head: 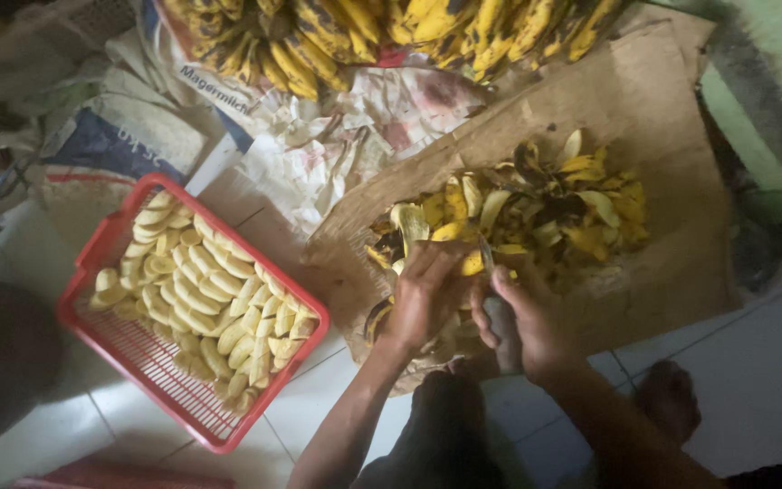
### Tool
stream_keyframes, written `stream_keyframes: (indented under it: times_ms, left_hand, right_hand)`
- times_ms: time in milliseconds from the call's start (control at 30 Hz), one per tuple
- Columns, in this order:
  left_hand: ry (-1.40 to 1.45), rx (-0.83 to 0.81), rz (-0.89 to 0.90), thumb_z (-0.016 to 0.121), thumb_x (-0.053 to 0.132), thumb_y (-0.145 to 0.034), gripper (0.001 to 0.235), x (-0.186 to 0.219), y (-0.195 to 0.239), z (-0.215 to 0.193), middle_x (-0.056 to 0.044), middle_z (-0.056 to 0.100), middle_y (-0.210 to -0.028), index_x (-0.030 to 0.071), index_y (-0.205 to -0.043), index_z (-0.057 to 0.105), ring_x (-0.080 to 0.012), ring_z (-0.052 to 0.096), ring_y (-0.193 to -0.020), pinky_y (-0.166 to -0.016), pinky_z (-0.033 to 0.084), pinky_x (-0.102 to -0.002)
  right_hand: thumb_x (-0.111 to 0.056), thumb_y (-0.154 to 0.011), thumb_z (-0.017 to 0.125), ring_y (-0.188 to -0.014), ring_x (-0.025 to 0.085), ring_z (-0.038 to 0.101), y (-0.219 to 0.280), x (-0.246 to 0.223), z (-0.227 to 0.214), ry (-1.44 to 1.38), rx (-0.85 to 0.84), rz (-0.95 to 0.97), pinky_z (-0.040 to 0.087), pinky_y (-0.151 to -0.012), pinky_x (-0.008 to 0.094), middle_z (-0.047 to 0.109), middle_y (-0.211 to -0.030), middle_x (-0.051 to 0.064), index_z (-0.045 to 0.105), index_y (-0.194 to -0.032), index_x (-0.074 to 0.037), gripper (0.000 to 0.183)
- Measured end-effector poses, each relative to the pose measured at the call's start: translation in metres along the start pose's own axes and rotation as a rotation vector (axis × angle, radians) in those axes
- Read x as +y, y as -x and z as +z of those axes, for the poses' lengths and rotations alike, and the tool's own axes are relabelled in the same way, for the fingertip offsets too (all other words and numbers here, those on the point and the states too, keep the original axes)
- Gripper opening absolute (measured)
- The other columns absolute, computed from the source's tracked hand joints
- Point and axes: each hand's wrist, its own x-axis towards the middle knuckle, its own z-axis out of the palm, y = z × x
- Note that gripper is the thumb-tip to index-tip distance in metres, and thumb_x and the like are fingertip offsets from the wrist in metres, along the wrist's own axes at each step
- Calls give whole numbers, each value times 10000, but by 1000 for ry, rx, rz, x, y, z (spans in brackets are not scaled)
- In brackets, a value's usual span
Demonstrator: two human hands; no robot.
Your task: The person peels small yellow bananas by hand and places the peeled fruit into a red plastic basket. The person repeatedly picks bananas from a pile, removes the peels, and deposits the peeled bananas into the basket.
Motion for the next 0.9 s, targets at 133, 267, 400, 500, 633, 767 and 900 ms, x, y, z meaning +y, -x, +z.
stream_keyframes:
  times_ms: [133,267,400,500,633,767,900]
  left_hand:
    - [149,74,-36,885,39,-809,420,-25,18,-1,-73,707,-1054,88,-1193,723,-233,665,-1008,-877,585,-367]
    - [736,187,-270,742,-39,-909,358,-25,23,-9,-89,609,-1299,30,-1253,667,-248,656,-1177,-998,631,-380]
    - [462,100,-195,706,-35,-944,363,-13,25,2,-179,658,-1297,-17,-1298,629,-270,653,-1207,-1008,578,-381]
    - [464,52,-184,681,13,-1002,331,-14,22,6,-196,662,-1328,1,-1319,585,-252,658,-1252,-1016,578,-373]
    - [715,-5,-190,637,25,-1020,436,-10,23,4,-260,538,-1486,14,-1403,428,-314,534,-1431,-1143,491,-406]
    - [1121,-90,-462,644,107,-965,516,-10,19,-1,-201,489,-1517,116,-1391,353,-292,520,-1426,-1070,529,-442]
    - [301,76,-20,859,120,-774,602,3,14,-3,-120,493,-1343,76,-1278,531,-307,513,-1274,-1121,426,-528]
  right_hand:
    - [-388,-1001,594,-674,149,639,-32,-10,-37,-238,-321,317,523,-519,300,673,-884,67,535,-1202,-49,398]
    - [-398,-1042,552,-637,140,622,-19,-17,-57,118,-76,149,516,-498,294,657,-833,52,490,-1263,-34,431]
    - [-412,-1078,501,-550,151,559,-13,-21,-47,766,-177,-157,514,-428,323,699,-829,80,300,-1711,-124,724]
    - [-437,-958,460,-510,118,658,-22,-48,-31,1238,-356,75,573,-495,266,756,-782,1,335,-1628,-257,705]
    - [-333,-1108,476,-690,116,662,-32,-59,-19,1244,-576,-312,554,-601,281,671,-1093,131,390,-1602,-182,524]
    - [-322,-1037,476,-496,115,587,-46,-61,-35,1025,-347,236,510,-412,264,719,-801,55,516,-1492,-163,484]
    - [-278,-1001,526,-492,113,567,-63,-54,-34,730,-179,329,482,-399,262,692,-739,64,510,-1488,-119,513]
